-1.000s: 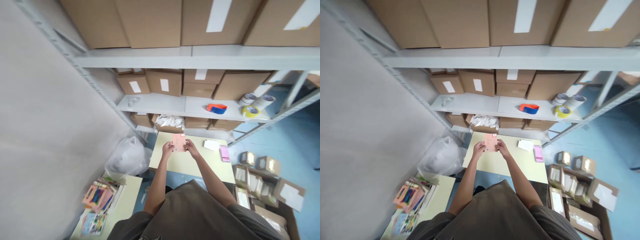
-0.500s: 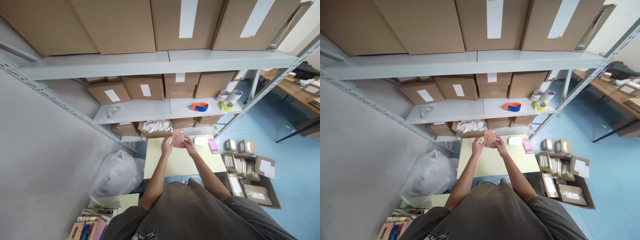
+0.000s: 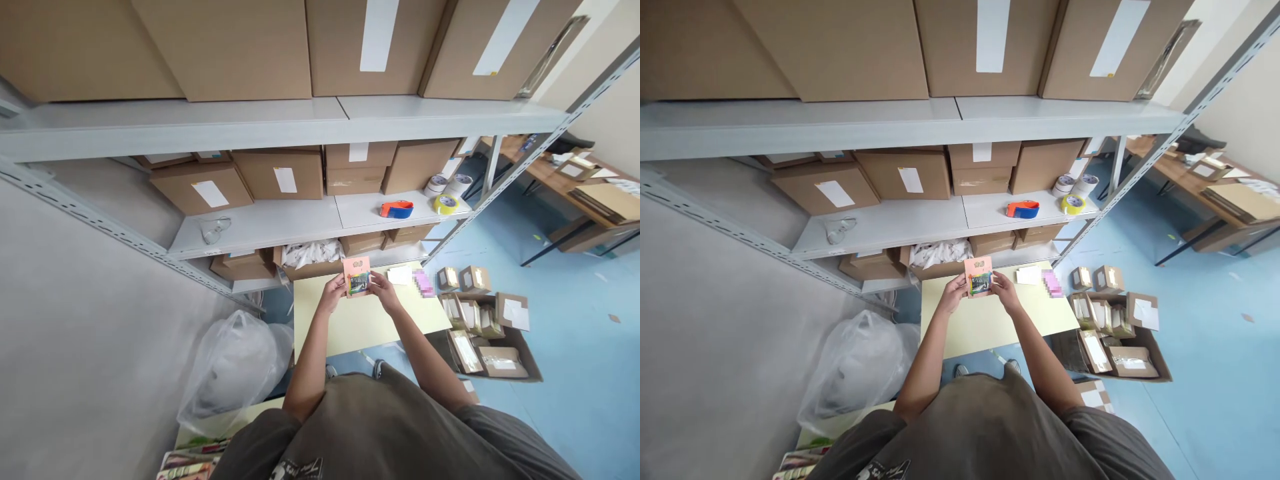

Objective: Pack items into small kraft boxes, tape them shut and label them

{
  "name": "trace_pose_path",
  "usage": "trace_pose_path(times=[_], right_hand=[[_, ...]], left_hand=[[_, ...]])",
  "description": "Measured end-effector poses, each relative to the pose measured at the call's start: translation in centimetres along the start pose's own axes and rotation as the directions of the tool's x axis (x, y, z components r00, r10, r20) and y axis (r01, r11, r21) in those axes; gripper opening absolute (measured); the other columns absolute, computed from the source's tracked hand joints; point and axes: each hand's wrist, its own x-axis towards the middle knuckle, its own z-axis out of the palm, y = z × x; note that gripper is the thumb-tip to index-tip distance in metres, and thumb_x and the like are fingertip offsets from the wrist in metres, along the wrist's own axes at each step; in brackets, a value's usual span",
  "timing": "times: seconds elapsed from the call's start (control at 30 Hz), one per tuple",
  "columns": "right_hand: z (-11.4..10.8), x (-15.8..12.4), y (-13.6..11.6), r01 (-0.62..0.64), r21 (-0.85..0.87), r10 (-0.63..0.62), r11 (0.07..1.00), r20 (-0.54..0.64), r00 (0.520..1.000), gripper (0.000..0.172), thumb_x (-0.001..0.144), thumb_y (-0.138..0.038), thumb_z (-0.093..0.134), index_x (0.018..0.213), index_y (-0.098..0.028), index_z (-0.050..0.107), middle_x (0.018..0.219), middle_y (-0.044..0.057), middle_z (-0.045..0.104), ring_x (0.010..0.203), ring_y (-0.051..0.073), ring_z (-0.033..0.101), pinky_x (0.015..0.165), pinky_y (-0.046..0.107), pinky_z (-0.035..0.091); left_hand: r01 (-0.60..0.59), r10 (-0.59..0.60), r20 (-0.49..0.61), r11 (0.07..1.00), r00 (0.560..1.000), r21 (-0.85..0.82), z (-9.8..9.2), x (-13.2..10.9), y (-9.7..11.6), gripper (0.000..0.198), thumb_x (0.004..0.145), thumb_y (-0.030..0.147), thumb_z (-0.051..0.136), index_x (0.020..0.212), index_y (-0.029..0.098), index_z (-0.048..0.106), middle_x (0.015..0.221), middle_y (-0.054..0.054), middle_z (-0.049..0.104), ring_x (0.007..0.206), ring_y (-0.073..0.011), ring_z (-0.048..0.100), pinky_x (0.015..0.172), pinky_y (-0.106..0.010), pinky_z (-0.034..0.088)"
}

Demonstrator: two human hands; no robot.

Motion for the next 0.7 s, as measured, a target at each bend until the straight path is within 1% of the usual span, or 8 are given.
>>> trace_pose_path(times=[0.1,0.17,0.23,0.3,0.4,0.5,0.6,0.7], right_hand=[[-0.4,-0.4,-0.6,-0.043,0.061,0.038,0.997,0.079,0.996,0.054,0.069,-0.042,0.087,0.119,-0.026,0.074,0.097,0.005,0.079,0.084,0.025,0.072,0.079,0.042,0.06],[-0.4,-0.7,-1.3,-0.019,0.07,0.015,0.997,0.06,0.998,0.05,0.071,-0.04,0.086,0.117,-0.027,0.073,0.095,0.003,0.079,0.082,0.024,0.071,0.076,0.04,0.059],[0.0,-1.1,-1.9,0.034,0.068,-0.038,0.997,0.061,0.997,0.048,0.073,-0.04,0.084,0.118,-0.029,0.073,0.104,0.005,0.08,0.089,0.026,0.073,0.079,0.041,0.059],[0.4,-1.3,-2.5,0.103,0.043,-0.108,0.994,0.131,0.985,0.047,0.074,-0.039,0.084,0.119,-0.03,0.075,0.117,0.007,0.08,0.104,0.03,0.073,0.086,0.044,0.059],[0.6,-1.1,-3.1,0.197,-0.034,-0.181,0.98,0.261,0.948,0.04,0.074,-0.037,0.083,0.114,-0.031,0.08,0.131,0.008,0.076,0.13,0.034,0.064,0.101,0.048,0.056],[-0.2,-0.3,-3.4,0.213,-0.109,-0.195,0.971,0.156,0.968,0.04,0.076,-0.04,0.083,0.115,-0.032,0.081,0.135,0.007,0.074,0.141,0.034,0.056,0.11,0.051,0.053],[-1.4,0.6,-3.3,0.116,-0.059,-0.113,0.991,0.056,0.992,0.053,0.072,-0.044,0.088,0.122,-0.029,0.076,0.127,0.009,0.076,0.127,0.035,0.066,0.102,0.053,0.058],[-2.0,1.3,-2.8,0.014,0.064,-0.02,0.998,0.099,0.995,0.057,0.067,-0.043,0.091,0.117,-0.025,0.072,0.105,0.007,0.079,0.099,0.031,0.074,0.088,0.05,0.063]], left_hand=[[0.007,-0.006,-0.077,1.0,0.997,0.014,0.2,0.4,-0.3,0.076,0.08,0.04,0.086,0.15,0.019,0.065,0.128,-0.014,0.078,0.114,-0.0292,0.074,0.095,-0.04,0.062],[-0.048,0.072,-0.226,0.992,0.971,0.113,0.9,0.5,-0.5,0.07,0.078,0.037,0.09,0.143,0.02,0.071,0.131,-0.014,0.077,0.118,-0.0294,0.072,0.099,-0.04,0.06],[-0.094,0.163,-0.301,0.969,0.94,0.23,2.3,0.4,-0.6,0.06,0.078,0.036,0.091,0.134,0.022,0.076,0.133,-0.015,0.075,0.119,-0.0294,0.071,0.101,-0.04,0.059],[-0.134,0.207,-0.252,0.951,0.945,0.278,3.9,0.3,-0.5,0.056,0.079,0.037,0.09,0.132,0.022,0.077,0.132,-0.014,0.075,0.117,-0.0288,0.072,0.099,-0.038,0.06],[-0.165,0.206,-0.159,0.957,0.965,0.24,5.7,0.2,-0.1,0.058,0.08,0.042,0.088,0.133,0.02,0.076,0.121,-0.011,0.078,0.109,-0.0273,0.075,0.094,-0.036,0.061],[-0.141,0.157,-0.136,0.983,0.978,0.121,5.5,0.4,0.6,0.06,0.082,0.048,0.085,0.133,0.017,0.075,0.117,-0.011,0.079,0.105,-0.0265,0.075,0.09,-0.036,0.062],[-0.067,0.068,-0.089,0.998,0.994,0.005,4.1,0.7,1.0,0.071,0.077,0.049,0.088,0.14,0.018,0.072,0.126,-0.013,0.077,0.105,-0.0272,0.076,0.088,-0.038,0.064],[-0.02,0.029,-0.198,0.999,0.98,0.049,3.2,1.3,0.4,0.072,0.071,0.042,0.093,0.136,0.016,0.075,0.119,-0.013,0.08,0.1,-0.0269,0.076,0.085,-0.038,0.064]])
